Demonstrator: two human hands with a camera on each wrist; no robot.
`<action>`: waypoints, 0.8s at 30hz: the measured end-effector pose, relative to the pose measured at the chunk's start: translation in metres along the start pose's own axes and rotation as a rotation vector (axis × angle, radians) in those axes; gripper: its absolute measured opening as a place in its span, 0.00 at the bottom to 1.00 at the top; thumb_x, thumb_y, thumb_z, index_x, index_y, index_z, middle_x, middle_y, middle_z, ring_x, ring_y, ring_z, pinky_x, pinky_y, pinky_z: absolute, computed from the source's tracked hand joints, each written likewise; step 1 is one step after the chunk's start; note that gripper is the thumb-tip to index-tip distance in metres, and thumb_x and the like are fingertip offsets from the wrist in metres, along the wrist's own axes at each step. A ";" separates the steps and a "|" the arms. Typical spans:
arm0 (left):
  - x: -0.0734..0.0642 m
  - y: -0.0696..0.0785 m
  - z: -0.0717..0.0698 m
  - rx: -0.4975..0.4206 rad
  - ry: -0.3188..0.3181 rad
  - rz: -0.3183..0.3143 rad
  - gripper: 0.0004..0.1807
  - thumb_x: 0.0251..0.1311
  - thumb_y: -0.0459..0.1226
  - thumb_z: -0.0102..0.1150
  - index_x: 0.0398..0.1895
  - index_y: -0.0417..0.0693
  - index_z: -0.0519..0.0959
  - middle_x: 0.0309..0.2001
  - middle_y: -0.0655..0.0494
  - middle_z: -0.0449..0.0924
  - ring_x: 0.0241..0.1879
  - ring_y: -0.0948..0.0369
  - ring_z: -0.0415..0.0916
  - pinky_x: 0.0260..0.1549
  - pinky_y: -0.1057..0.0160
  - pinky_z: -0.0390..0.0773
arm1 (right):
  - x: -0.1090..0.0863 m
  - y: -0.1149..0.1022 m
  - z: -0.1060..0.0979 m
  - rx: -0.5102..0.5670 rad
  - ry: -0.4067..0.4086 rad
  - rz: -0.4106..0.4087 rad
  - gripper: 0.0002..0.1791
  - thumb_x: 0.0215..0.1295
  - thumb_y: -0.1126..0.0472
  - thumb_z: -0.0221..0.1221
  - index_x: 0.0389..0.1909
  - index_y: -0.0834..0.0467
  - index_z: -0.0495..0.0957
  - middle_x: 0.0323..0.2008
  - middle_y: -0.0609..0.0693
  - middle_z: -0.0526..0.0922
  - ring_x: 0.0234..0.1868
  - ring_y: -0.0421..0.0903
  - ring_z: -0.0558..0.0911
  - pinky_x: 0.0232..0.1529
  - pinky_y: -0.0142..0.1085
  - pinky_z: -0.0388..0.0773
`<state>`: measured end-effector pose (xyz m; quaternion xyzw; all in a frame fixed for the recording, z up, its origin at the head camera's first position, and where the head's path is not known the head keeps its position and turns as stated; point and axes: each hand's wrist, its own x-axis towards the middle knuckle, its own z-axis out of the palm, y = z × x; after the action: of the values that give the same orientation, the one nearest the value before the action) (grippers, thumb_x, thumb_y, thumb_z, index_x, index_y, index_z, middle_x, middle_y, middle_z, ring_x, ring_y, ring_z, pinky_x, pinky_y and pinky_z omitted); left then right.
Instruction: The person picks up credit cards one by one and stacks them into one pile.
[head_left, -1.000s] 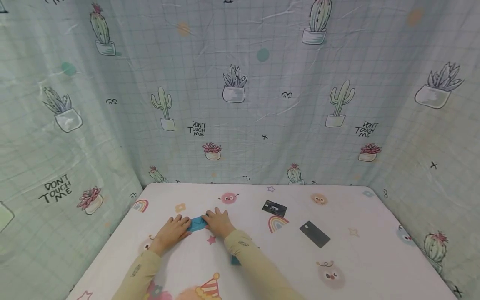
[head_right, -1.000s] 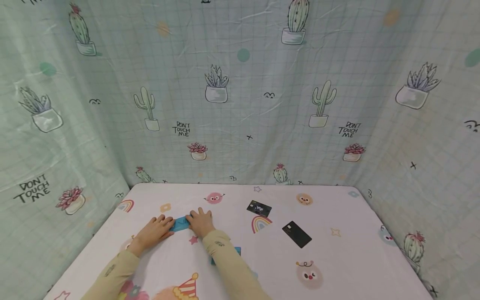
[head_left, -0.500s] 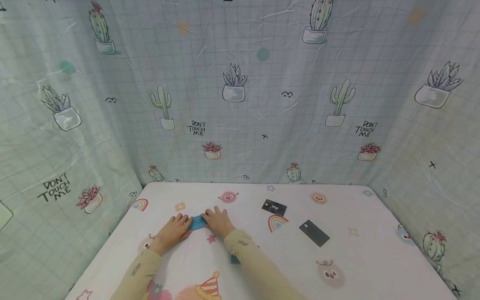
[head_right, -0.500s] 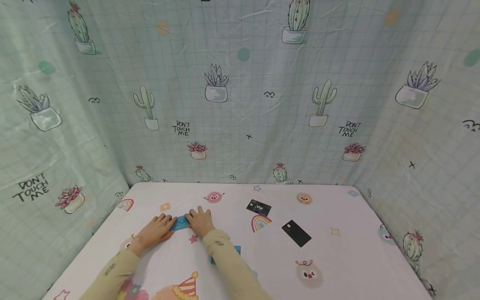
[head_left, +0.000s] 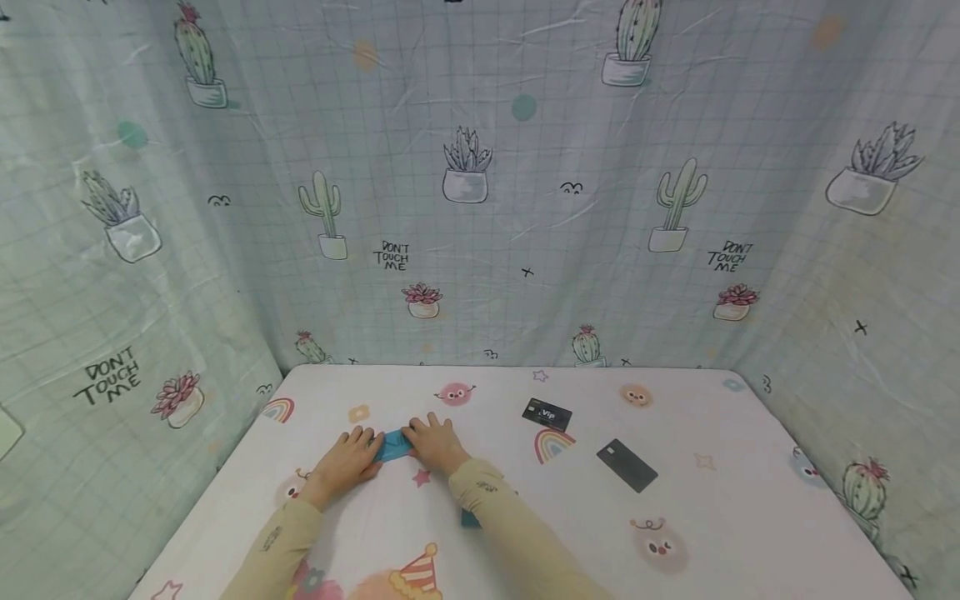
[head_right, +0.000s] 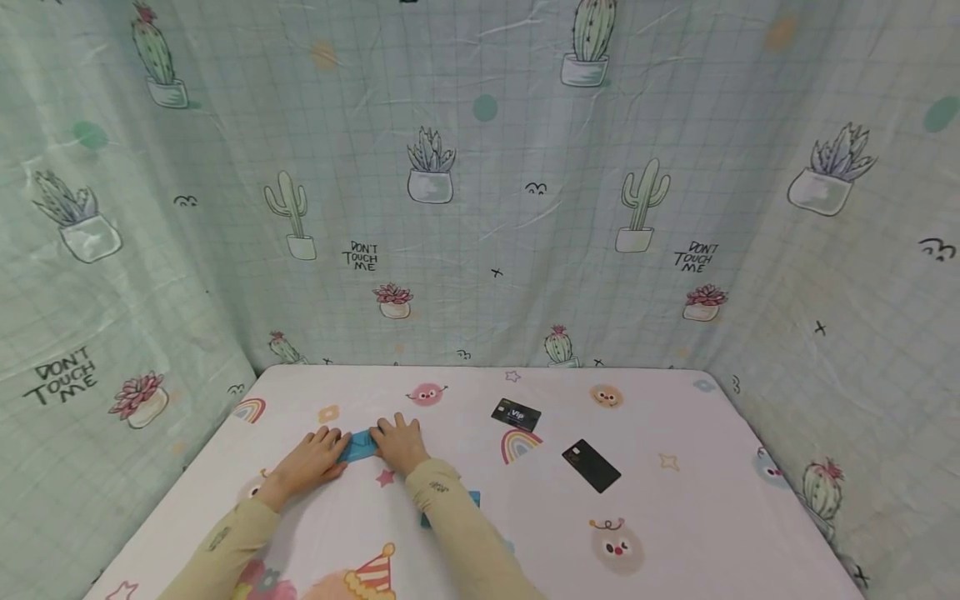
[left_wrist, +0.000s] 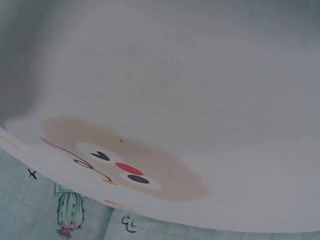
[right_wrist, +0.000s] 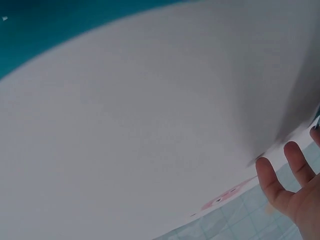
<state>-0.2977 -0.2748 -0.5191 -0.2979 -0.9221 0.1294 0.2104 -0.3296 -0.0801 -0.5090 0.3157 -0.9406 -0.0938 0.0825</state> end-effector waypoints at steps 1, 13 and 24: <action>0.000 0.000 0.001 -0.002 -0.002 -0.004 0.25 0.51 0.47 0.59 0.48 0.40 0.73 0.39 0.46 0.71 0.37 0.53 0.67 0.33 0.54 0.72 | 0.000 0.000 0.000 0.003 -0.001 0.000 0.24 0.63 0.43 0.45 0.60 0.41 0.61 0.56 0.39 0.66 0.53 0.42 0.67 0.47 0.41 0.72; 0.001 0.000 0.000 -0.039 -0.030 -0.019 0.25 0.51 0.47 0.58 0.48 0.39 0.73 0.40 0.46 0.72 0.39 0.53 0.67 0.34 0.53 0.72 | 0.000 0.001 0.002 -0.010 0.004 -0.013 0.28 0.59 0.39 0.46 0.60 0.41 0.61 0.55 0.38 0.67 0.53 0.42 0.67 0.47 0.39 0.72; 0.002 -0.002 0.003 0.002 0.006 0.003 0.26 0.50 0.48 0.59 0.48 0.40 0.74 0.40 0.47 0.72 0.38 0.53 0.68 0.32 0.54 0.72 | 0.003 0.002 0.000 -0.029 -0.018 -0.023 0.31 0.57 0.36 0.46 0.61 0.41 0.59 0.56 0.39 0.66 0.53 0.41 0.67 0.47 0.37 0.72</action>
<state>-0.3011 -0.2756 -0.5201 -0.2993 -0.9210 0.1295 0.2133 -0.3331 -0.0801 -0.5080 0.3246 -0.9361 -0.1114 0.0775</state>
